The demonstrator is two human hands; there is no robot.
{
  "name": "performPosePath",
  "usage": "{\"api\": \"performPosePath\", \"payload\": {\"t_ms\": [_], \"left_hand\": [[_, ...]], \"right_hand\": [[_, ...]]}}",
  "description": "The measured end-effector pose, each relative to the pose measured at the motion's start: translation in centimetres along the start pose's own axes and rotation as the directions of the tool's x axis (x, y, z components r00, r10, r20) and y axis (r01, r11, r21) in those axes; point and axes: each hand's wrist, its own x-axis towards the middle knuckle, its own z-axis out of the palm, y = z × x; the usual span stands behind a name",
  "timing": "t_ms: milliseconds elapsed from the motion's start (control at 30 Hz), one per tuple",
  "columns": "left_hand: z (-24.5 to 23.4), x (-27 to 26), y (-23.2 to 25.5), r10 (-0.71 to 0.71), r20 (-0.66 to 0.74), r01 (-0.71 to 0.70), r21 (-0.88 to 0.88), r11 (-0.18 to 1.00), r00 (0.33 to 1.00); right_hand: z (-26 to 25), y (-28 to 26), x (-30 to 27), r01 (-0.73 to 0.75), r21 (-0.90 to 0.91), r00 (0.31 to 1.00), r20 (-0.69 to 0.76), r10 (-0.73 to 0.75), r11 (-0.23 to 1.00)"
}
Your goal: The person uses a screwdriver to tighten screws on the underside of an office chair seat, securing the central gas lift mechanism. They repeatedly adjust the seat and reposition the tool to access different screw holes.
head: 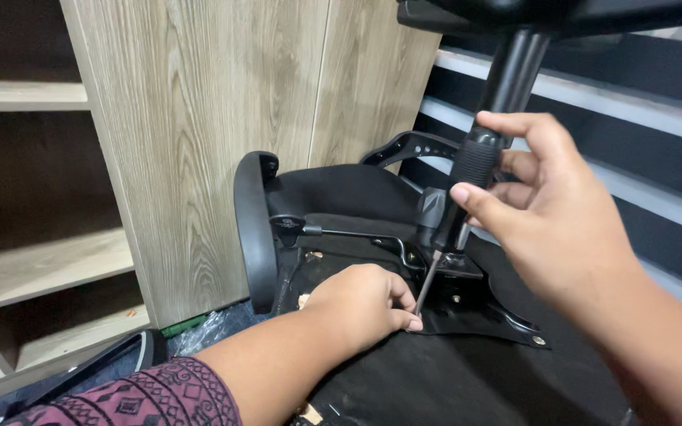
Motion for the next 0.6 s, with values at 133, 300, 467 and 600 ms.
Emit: {"api": "performPosePath", "payload": {"t_ms": [133,300,467,600], "left_hand": [[-0.2,1.0,-1.1,0.046,0.011,-0.046,0.005,0.999,0.999],[-1.3,2.0,-3.3,-0.007,-0.102,0.002,-0.054,0.999,0.995],[-2.1,2.8,-4.4,-0.091,-0.184,0.064,-0.15,0.987,0.979],[-2.0,3.0,-4.2,-0.129,-0.151,0.109,-0.138,0.984,0.98]], "right_hand": [[-0.2,0.3,0.0,0.118,0.025,0.993,0.018,-0.118,0.993],[0.2,-0.2,-0.3,0.082,-0.019,0.996,-0.045,-0.083,0.996],[0.1,-0.6,0.3,0.045,-0.093,0.998,-0.042,-0.049,0.995],[-0.1,-0.4,1.1,-0.006,-0.114,1.0,-0.031,0.002,0.993]]}}
